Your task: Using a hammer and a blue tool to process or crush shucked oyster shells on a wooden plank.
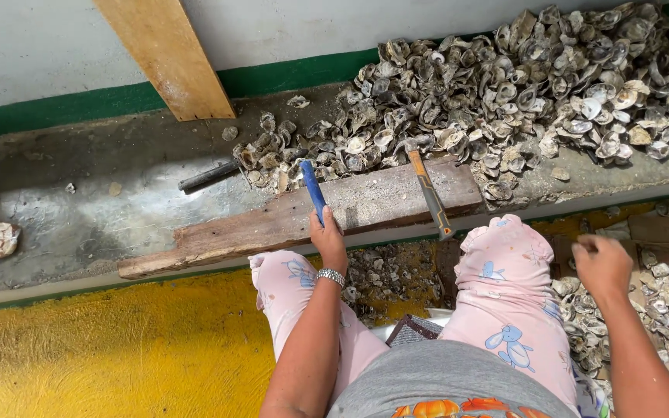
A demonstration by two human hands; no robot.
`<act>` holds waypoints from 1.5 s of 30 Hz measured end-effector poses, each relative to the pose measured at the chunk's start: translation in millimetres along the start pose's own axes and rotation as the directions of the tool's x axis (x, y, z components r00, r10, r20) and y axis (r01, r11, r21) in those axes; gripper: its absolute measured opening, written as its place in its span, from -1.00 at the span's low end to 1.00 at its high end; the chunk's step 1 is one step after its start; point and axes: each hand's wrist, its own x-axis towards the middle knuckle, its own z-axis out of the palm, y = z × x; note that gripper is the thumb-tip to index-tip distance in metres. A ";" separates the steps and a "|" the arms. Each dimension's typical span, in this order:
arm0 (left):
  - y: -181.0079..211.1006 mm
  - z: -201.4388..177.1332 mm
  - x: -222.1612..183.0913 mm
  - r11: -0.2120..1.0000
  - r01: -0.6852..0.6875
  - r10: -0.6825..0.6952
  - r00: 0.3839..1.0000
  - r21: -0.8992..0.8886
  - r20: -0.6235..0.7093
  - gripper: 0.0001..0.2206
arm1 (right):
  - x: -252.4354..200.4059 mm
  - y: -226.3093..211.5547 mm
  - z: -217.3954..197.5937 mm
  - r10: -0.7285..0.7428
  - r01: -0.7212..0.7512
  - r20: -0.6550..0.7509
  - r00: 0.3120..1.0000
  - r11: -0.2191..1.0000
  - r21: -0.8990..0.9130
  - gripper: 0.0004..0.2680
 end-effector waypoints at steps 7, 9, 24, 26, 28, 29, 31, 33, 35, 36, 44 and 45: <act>3.4 6.8 -2.3 0.999 0.012 -0.013 1.000 0.053 0.016 -0.79 | 109.8 -271.1 1.3 -0.346 0.377 -0.148 0.926 0.865 0.331 -0.90; 4.1 5.2 -2.4 0.996 -0.013 0.010 0.999 0.094 0.034 -0.78 | 127.8 -335.8 29.7 -0.513 0.425 0.082 0.854 0.781 0.458 -0.85; 12.0 -4.1 2.1 0.990 0.113 -0.118 0.991 0.084 0.061 -0.76 | 137.3 -467.8 184.8 -0.597 0.559 0.290 0.748 0.803 0.209 -0.73; 14.2 -3.8 4.9 0.990 0.120 -0.125 0.990 0.075 0.066 -0.77 | 151.7 -452.8 205.1 -0.589 0.525 0.223 0.777 0.801 0.287 -0.78; 16.3 -3.3 3.6 0.989 0.135 -0.140 0.987 0.065 0.075 -0.77 | 153.7 -437.9 201.3 -0.568 0.488 0.163 0.807 0.796 0.359 -0.82; 17.7 -2.9 4.9 0.991 0.121 -0.125 0.989 0.054 0.077 -0.77 | 151.3 -434.8 188.5 -0.545 0.437 0.149 0.825 0.782 0.443 -0.84; 17.2 -2.9 6.1 0.993 0.109 -0.112 0.991 0.039 0.077 -0.76 | 136.7 -426.5 161.6 -0.523 0.387 0.138 0.841 0.760 0.521 -0.85; 12.1 -2.8 4.9 0.988 0.116 -0.123 0.990 0.104 0.066 -0.76 | 112.2 -413.0 133.6 -0.589 0.339 0.217 0.779 0.686 0.644 -0.88; 8.1 -1.3 4.0 0.979 0.039 -0.056 0.996 0.201 0.076 -0.74 | 95.2 -395.4 129.5 -0.654 0.397 0.225 0.723 0.659 0.639 -0.86; 6.2 0.1 3.1 0.954 -0.040 0.015 0.996 0.296 0.087 -0.71 | 86.9 -386.1 126.8 -0.717 0.453 0.233 0.658 0.623 0.638 -0.83; 15.2 6.0 -14.0 0.769 -0.152 -0.036 0.960 0.622 0.279 -0.62 | 66.5 -341.1 75.1 -0.615 0.547 0.282 0.736 0.786 0.288 -0.68; 14.5 6.1 -14.1 0.757 -0.221 0.005 0.943 0.615 0.332 -0.62 | 66.9 -335.0 69.0 -0.502 0.455 0.320 0.803 0.865 0.213 -0.68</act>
